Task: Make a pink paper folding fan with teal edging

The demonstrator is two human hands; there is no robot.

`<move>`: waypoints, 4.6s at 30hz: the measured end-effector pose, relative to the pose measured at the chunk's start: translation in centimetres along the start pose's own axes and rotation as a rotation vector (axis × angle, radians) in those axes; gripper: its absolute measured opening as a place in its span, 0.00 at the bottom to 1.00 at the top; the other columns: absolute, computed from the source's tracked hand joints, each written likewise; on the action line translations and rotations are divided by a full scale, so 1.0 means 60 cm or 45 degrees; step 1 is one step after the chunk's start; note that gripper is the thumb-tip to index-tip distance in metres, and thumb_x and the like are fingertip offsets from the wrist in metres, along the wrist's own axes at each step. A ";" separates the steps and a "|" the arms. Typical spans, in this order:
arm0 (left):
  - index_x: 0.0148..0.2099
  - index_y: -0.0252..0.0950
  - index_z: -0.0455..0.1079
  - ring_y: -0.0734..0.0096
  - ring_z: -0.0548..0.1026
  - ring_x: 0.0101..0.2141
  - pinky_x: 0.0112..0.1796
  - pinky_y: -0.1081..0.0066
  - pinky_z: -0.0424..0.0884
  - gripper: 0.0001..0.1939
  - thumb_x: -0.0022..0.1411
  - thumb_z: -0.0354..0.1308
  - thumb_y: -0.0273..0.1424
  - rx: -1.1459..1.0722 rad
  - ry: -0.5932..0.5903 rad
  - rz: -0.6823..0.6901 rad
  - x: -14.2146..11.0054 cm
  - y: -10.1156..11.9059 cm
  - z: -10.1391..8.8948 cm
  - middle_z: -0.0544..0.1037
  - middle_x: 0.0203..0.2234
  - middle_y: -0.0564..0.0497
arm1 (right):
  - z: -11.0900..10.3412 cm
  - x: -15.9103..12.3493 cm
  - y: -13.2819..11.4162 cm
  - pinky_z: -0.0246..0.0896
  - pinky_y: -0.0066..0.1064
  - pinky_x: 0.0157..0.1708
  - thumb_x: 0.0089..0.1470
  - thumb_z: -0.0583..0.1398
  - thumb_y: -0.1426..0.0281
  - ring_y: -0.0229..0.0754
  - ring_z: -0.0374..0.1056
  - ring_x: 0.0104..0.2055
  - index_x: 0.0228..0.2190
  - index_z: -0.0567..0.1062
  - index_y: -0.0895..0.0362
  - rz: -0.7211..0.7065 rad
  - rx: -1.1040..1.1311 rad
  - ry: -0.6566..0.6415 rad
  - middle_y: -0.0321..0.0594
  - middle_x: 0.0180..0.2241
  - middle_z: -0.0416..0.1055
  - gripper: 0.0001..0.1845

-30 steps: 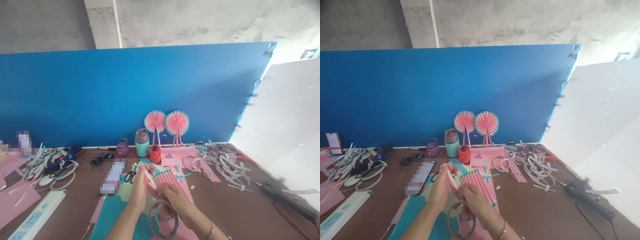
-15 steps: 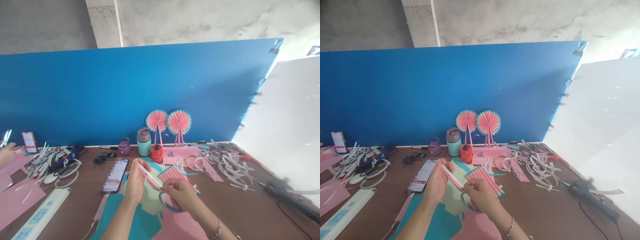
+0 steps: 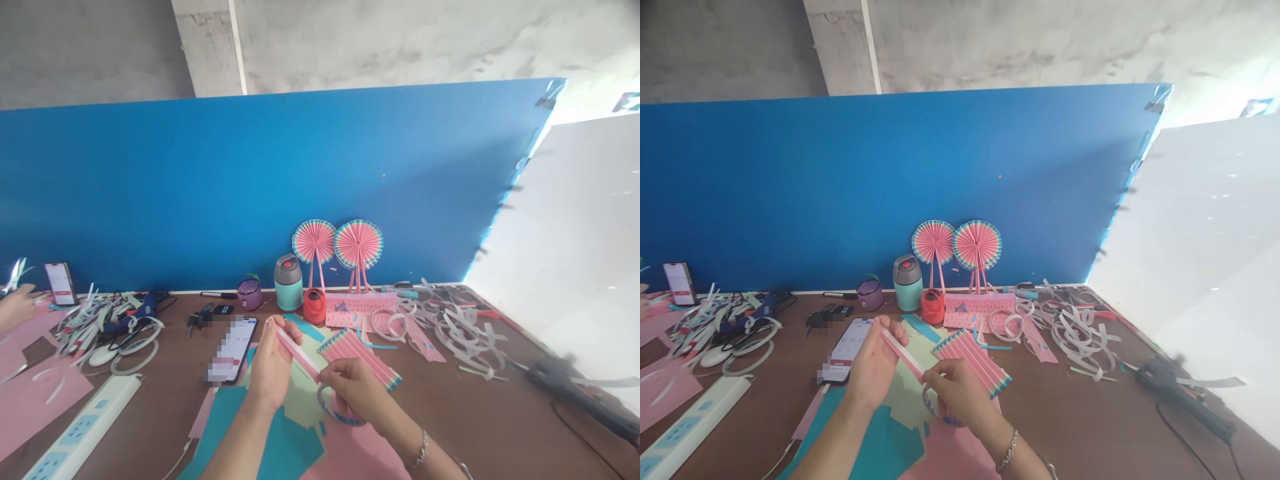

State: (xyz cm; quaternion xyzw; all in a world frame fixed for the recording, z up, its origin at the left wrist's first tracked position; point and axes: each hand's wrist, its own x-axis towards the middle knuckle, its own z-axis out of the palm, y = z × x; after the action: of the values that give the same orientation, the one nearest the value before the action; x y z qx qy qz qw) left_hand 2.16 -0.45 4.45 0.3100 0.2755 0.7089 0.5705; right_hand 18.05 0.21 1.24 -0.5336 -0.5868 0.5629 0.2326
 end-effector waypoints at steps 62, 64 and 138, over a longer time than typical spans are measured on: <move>0.31 0.37 0.63 0.76 0.58 0.23 0.29 0.73 0.61 0.08 0.63 0.54 0.33 -0.380 -0.012 -0.072 -0.001 0.011 0.014 0.59 0.22 0.56 | 0.010 -0.009 -0.021 0.44 0.22 0.14 0.50 0.56 0.64 0.30 0.53 0.12 0.19 0.70 0.60 -0.076 -0.011 0.097 0.35 0.11 0.66 0.15; 0.31 0.37 0.63 0.76 0.58 0.23 0.28 0.73 0.61 0.08 0.64 0.52 0.33 -0.413 -0.018 -0.084 -0.001 0.012 0.014 0.58 0.22 0.56 | 0.011 -0.010 -0.022 0.44 0.22 0.14 0.50 0.56 0.65 0.30 0.54 0.13 0.19 0.70 0.60 -0.073 -0.011 0.102 0.35 0.10 0.66 0.14; 0.56 0.36 0.64 0.58 0.69 0.53 0.58 0.57 0.56 0.24 0.56 0.61 0.32 -0.024 -0.053 -0.244 0.001 -0.021 -0.001 0.76 0.47 0.40 | 0.002 0.012 -0.001 0.42 0.23 0.16 0.49 0.58 0.58 0.31 0.51 0.13 0.37 0.65 0.57 -0.266 0.284 0.007 0.26 0.10 0.59 0.18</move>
State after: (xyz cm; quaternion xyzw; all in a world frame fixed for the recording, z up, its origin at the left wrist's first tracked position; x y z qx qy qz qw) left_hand 2.87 -0.16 3.48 0.2915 0.2854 0.6470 0.6441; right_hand 17.73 0.81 1.01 -0.4419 -0.5723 0.5960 0.3493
